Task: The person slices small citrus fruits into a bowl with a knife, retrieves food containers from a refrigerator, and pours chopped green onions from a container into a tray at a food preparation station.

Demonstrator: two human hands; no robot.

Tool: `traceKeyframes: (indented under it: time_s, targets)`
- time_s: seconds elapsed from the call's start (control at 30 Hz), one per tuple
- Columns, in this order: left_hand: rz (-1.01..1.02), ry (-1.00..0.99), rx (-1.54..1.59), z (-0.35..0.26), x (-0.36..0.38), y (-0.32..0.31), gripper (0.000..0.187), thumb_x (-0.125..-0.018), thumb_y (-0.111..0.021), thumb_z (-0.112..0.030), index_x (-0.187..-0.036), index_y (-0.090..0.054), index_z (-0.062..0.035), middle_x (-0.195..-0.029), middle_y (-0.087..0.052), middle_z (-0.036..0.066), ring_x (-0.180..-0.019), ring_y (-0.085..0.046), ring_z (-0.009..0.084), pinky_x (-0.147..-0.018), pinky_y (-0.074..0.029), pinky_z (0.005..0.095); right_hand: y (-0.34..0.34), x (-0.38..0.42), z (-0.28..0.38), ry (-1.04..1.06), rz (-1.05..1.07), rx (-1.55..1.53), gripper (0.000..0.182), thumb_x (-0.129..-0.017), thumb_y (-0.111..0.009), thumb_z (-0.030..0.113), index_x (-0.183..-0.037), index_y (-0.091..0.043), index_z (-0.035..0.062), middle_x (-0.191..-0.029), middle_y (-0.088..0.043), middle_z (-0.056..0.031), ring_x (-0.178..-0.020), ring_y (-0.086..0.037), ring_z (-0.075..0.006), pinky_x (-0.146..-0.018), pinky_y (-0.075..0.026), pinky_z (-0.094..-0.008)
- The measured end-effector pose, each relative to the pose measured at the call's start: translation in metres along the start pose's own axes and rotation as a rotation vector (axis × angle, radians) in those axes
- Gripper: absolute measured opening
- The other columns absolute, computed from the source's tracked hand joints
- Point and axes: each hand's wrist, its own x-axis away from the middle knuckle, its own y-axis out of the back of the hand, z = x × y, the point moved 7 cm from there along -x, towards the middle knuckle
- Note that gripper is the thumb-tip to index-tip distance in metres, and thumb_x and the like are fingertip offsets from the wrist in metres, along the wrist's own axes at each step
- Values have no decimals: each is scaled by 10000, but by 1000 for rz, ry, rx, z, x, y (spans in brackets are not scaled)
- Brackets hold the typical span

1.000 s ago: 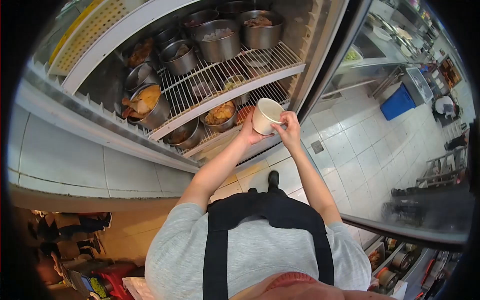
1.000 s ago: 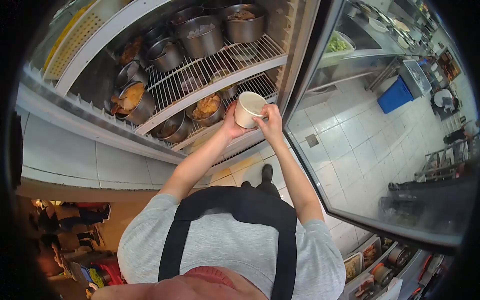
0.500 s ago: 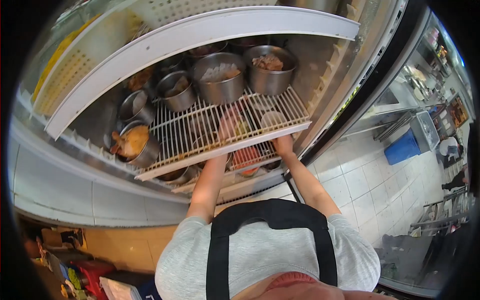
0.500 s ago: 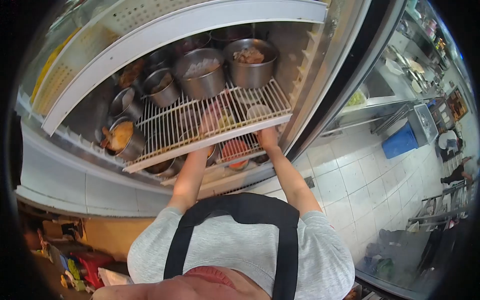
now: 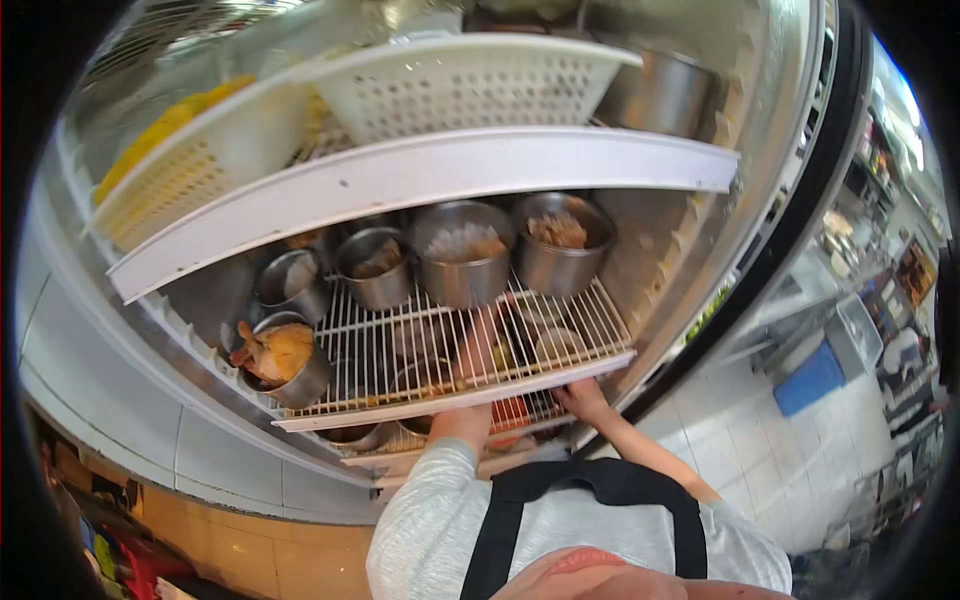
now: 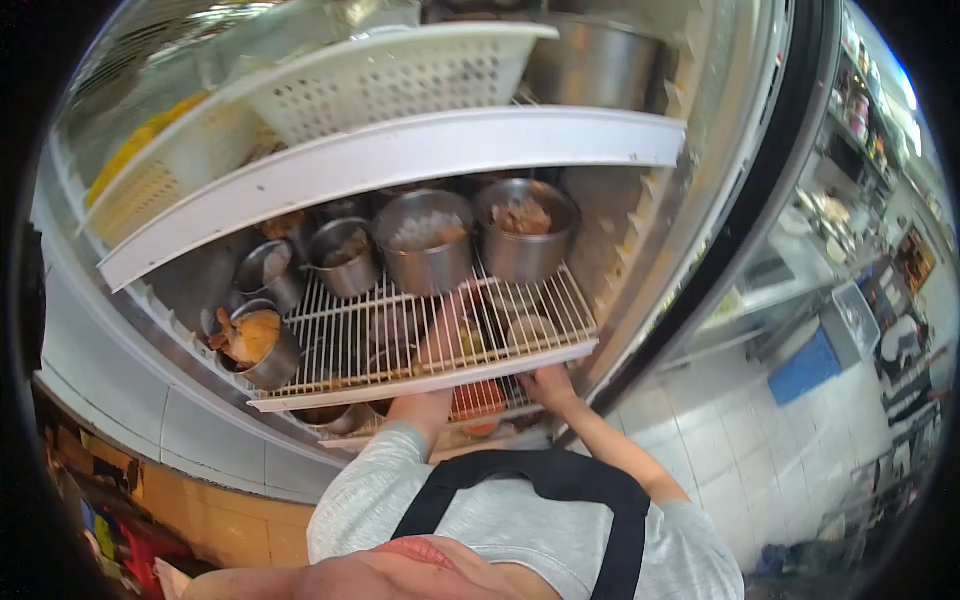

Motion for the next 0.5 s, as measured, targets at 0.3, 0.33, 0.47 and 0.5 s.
traceKeyframes:
  time_s: [0.3,0.33,0.47,0.5]
  targets:
    - [-58,18,67,11,0,12,388,-816,-549,-145,-1159,-404,-38,-1104,-467,101,-987,-464,183,-854,-361,284,-2,-29,-2,1,51,190,639,-774,-552,301,-1318,-296,84,-1378,-222,-172,-1261,-200,-371,-1020,-212,-443]
    - [-76,11,78,11,-1,15,384,-813,-551,-139,-1155,-407,-39,-1098,-470,100,-981,-466,181,-849,-363,283,2,-32,8,98,-67,272,621,-777,-549,292,-1309,-310,78,-1363,-252,-167,-1249,-220,-381,-1011,-214,-464]
    - [-169,-41,141,6,-6,35,370,-804,-562,-119,-1137,-420,-43,-1073,-484,94,-959,-476,177,-831,-372,279,-7,-31,7,215,-161,343,557,-791,-503,183,-1296,-322,32,-1342,-284,-200,-1237,-250,-393,-1000,-235,-460]
    - [-200,-63,165,4,-5,41,366,-802,-565,-114,-1132,-423,-44,-1067,-487,93,-953,-478,176,-826,-374,278,-6,-30,5,208,-160,285,573,-788,-538,225,-1295,-327,60,-1350,-265,-201,-1239,-232,-402,-1001,-228,-458]
